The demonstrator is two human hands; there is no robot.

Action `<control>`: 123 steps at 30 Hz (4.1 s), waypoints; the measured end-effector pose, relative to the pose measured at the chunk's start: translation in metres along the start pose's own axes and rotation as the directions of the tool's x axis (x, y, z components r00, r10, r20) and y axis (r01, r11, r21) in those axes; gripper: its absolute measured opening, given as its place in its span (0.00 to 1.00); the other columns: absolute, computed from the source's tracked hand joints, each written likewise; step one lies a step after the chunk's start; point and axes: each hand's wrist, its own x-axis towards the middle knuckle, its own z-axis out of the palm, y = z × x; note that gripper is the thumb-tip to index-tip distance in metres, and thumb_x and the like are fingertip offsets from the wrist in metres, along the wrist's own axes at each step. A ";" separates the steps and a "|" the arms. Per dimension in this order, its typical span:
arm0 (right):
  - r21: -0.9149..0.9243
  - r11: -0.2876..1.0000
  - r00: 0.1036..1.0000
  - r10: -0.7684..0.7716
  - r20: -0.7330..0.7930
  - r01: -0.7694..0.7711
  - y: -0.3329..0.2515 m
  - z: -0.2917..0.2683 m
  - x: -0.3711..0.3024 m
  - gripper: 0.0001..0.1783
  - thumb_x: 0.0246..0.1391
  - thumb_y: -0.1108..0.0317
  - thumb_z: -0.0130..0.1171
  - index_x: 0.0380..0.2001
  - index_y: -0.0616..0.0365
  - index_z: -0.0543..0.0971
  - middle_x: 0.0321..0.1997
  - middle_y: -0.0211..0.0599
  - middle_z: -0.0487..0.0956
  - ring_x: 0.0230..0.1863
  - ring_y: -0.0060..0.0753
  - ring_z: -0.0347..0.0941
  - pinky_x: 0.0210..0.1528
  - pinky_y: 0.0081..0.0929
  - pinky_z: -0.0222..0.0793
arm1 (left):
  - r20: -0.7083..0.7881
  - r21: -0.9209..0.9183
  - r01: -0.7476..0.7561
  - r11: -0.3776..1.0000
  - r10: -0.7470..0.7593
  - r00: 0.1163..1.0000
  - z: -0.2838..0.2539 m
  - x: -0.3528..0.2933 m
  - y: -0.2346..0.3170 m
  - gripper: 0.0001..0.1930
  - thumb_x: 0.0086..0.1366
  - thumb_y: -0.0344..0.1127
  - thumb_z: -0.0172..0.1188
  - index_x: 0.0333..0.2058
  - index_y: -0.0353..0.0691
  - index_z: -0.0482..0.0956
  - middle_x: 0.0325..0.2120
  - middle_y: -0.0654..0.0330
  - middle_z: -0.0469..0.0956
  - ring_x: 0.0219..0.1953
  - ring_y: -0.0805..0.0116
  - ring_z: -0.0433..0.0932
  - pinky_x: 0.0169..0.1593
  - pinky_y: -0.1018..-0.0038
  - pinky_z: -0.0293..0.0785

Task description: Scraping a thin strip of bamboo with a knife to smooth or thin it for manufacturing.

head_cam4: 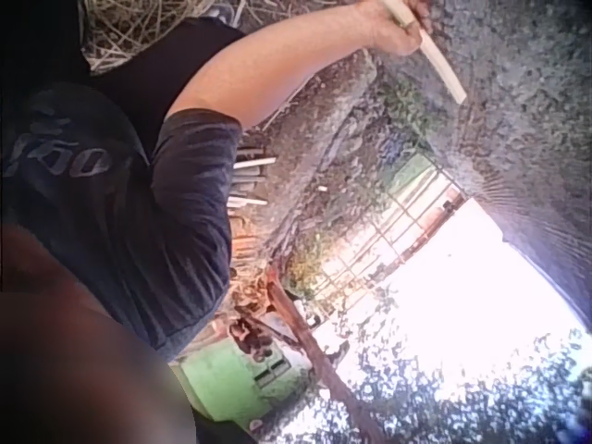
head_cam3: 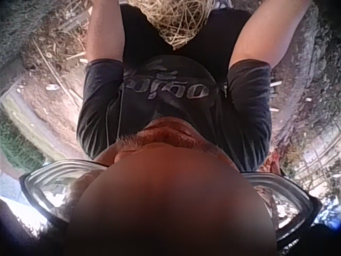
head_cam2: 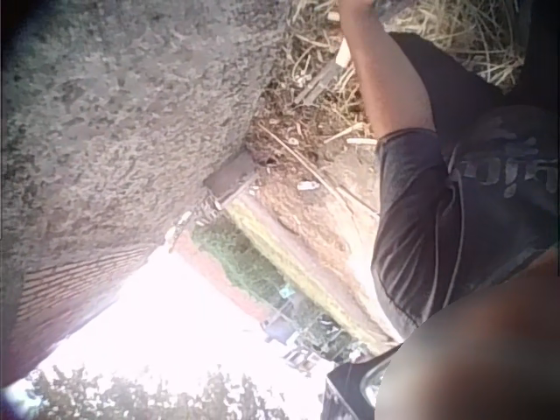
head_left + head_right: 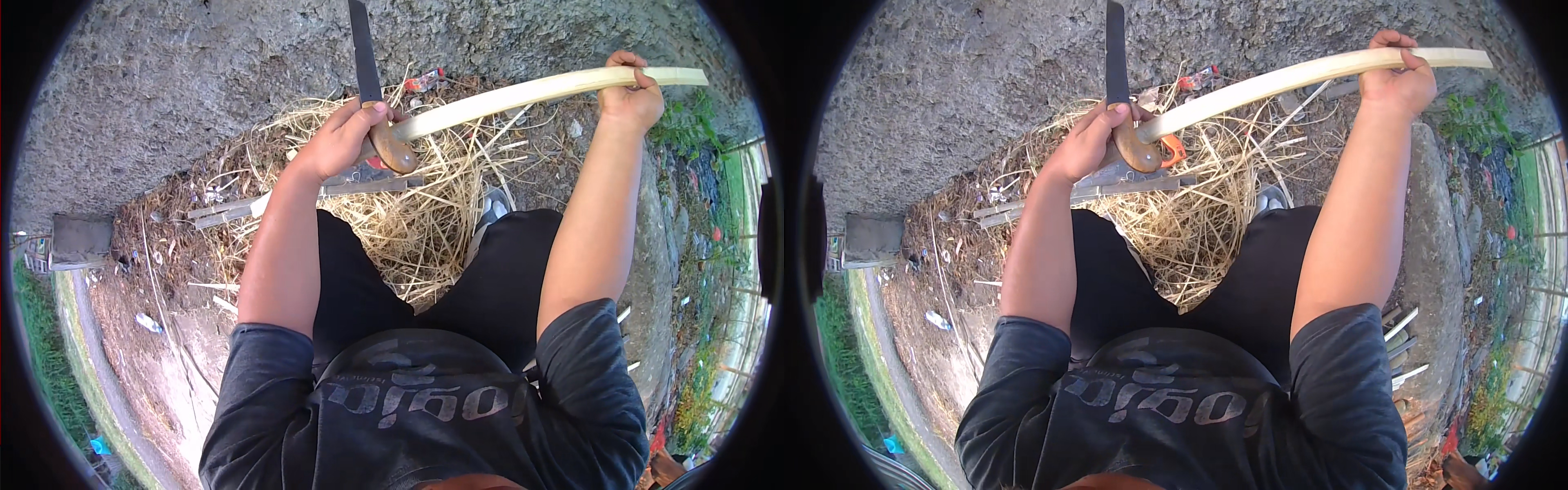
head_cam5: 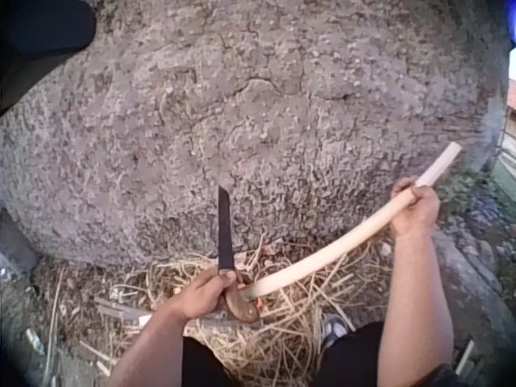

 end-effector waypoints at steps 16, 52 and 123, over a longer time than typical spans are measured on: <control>-0.797 -0.315 0.736 0.639 0.224 0.516 0.102 -0.010 -0.194 0.21 0.52 0.58 0.68 0.44 0.55 0.75 0.35 0.38 0.79 0.39 0.35 0.77 0.42 0.33 0.73 | -0.135 0.225 -0.085 0.971 0.118 0.984 0.025 0.023 -0.051 0.26 0.70 0.52 0.49 0.40 0.30 0.80 0.29 0.48 0.80 0.37 0.54 0.80 0.44 0.63 0.74; -0.932 -0.343 0.764 0.567 -0.307 -0.120 0.046 -0.013 -0.209 0.19 0.62 0.51 0.57 0.32 0.59 0.77 0.21 0.23 0.69 0.24 0.19 0.62 0.28 0.26 0.59 | -0.169 0.982 0.188 0.027 -0.323 0.931 -0.035 -0.008 -0.001 0.26 0.56 0.56 0.67 0.45 0.43 0.80 0.39 0.53 0.82 0.45 0.55 0.81 0.46 0.57 0.77; -0.692 -0.623 0.767 0.623 -0.157 0.364 0.147 -0.149 -0.233 0.34 0.67 0.38 0.38 0.29 0.60 0.74 0.26 0.51 0.79 0.31 0.57 0.77 0.35 0.51 0.71 | -0.307 0.795 0.459 0.395 -0.391 0.868 -0.105 -0.072 -0.089 0.24 0.66 0.57 0.56 0.44 0.40 0.82 0.35 0.51 0.83 0.39 0.51 0.81 0.46 0.57 0.73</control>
